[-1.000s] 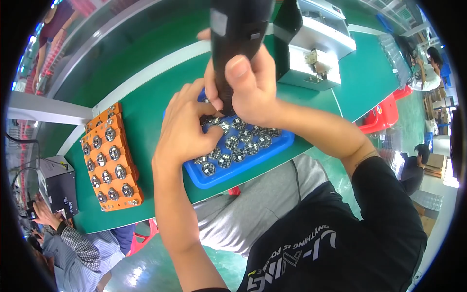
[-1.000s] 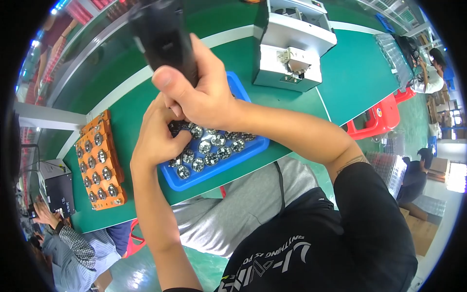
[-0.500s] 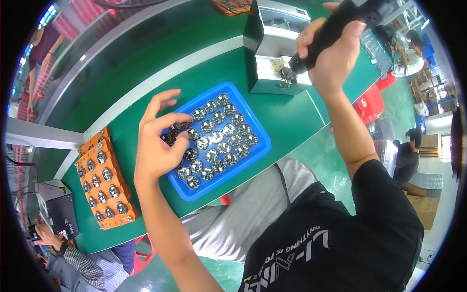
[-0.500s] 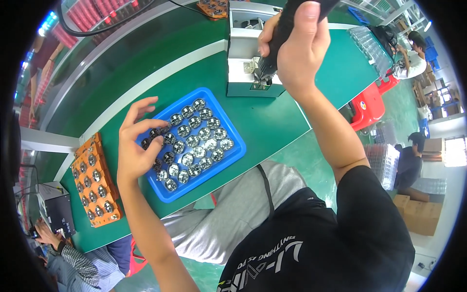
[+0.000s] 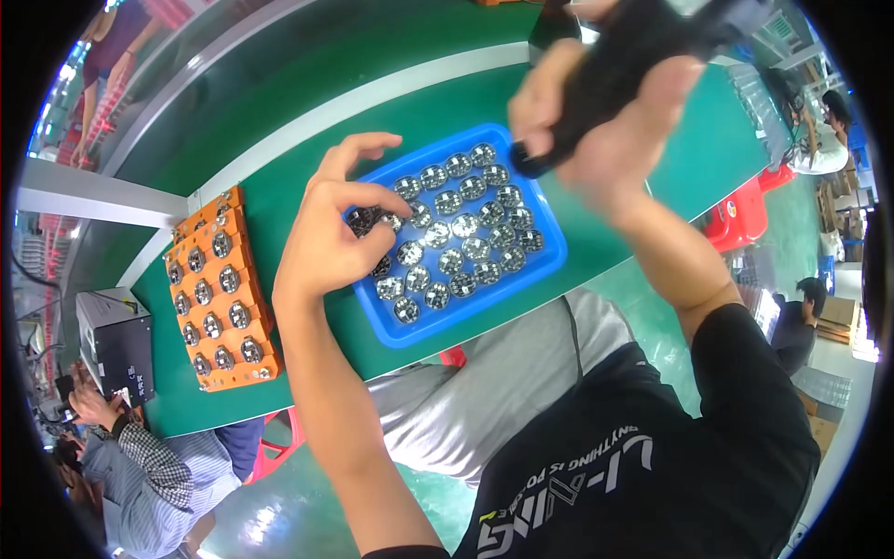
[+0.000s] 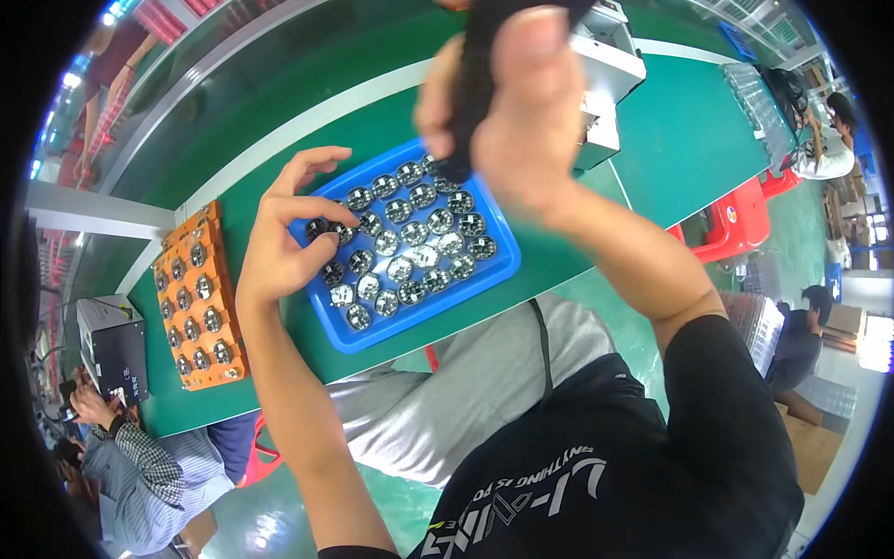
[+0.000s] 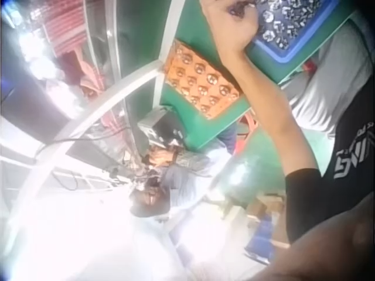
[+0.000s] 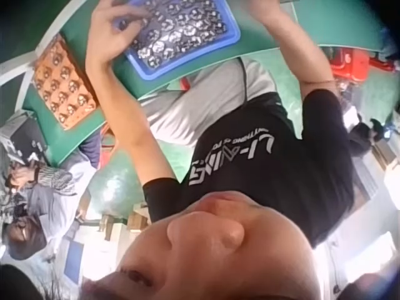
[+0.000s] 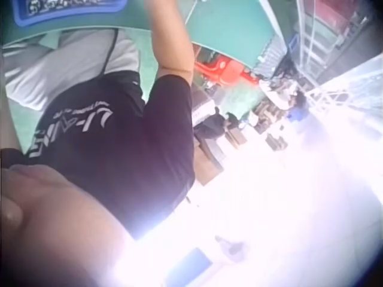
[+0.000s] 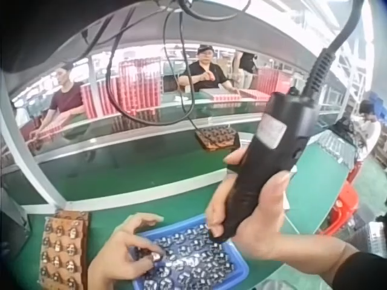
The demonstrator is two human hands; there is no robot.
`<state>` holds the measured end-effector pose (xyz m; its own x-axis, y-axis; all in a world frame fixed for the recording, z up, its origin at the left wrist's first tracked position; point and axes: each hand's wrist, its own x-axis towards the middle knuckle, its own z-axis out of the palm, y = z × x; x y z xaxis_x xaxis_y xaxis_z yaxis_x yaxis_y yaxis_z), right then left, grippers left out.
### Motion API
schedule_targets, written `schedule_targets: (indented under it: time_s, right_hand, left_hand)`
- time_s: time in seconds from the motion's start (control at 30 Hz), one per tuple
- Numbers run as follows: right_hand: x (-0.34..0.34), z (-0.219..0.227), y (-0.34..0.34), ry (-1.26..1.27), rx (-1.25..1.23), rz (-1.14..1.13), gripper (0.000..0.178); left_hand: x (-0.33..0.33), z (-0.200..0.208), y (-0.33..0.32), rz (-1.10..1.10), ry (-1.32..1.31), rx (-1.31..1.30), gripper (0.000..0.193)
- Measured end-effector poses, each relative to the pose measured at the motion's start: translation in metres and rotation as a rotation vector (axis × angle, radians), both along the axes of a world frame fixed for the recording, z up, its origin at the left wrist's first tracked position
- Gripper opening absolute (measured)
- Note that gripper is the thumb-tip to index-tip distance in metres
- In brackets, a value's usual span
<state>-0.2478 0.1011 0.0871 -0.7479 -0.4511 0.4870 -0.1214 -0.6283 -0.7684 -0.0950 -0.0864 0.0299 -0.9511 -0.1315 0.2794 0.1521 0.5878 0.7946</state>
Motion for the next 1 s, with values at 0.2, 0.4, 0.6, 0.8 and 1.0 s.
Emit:
schedule_targets:
  time_s: [0.2,0.4,0.6,0.8,1.0]
  right_hand:
    - [0.016,-0.026,-0.041,0.118,-0.023,0.122,0.058]
    - [0.023,-0.022,-0.042,0.066,0.061,0.085,0.081]
    - [-0.028,-0.040,-0.080,0.579,-0.548,0.402,0.088]
    - [-0.030,-0.042,-0.076,0.601,-0.418,0.368,0.087]
    - [0.023,-0.020,-0.037,0.001,0.154,0.094,0.081]
  left_hand:
    - [-0.007,0.003,0.004,0.019,0.039,-0.041,0.025]
    - [-0.001,0.007,0.007,0.025,-0.040,-0.074,0.026]
    - [-0.003,0.002,0.010,0.044,-0.055,-0.122,0.014]
    - [-0.005,0.001,0.016,0.077,-0.063,-0.200,0.012]
    - [-0.006,0.001,0.017,0.064,-0.102,-0.213,0.017]
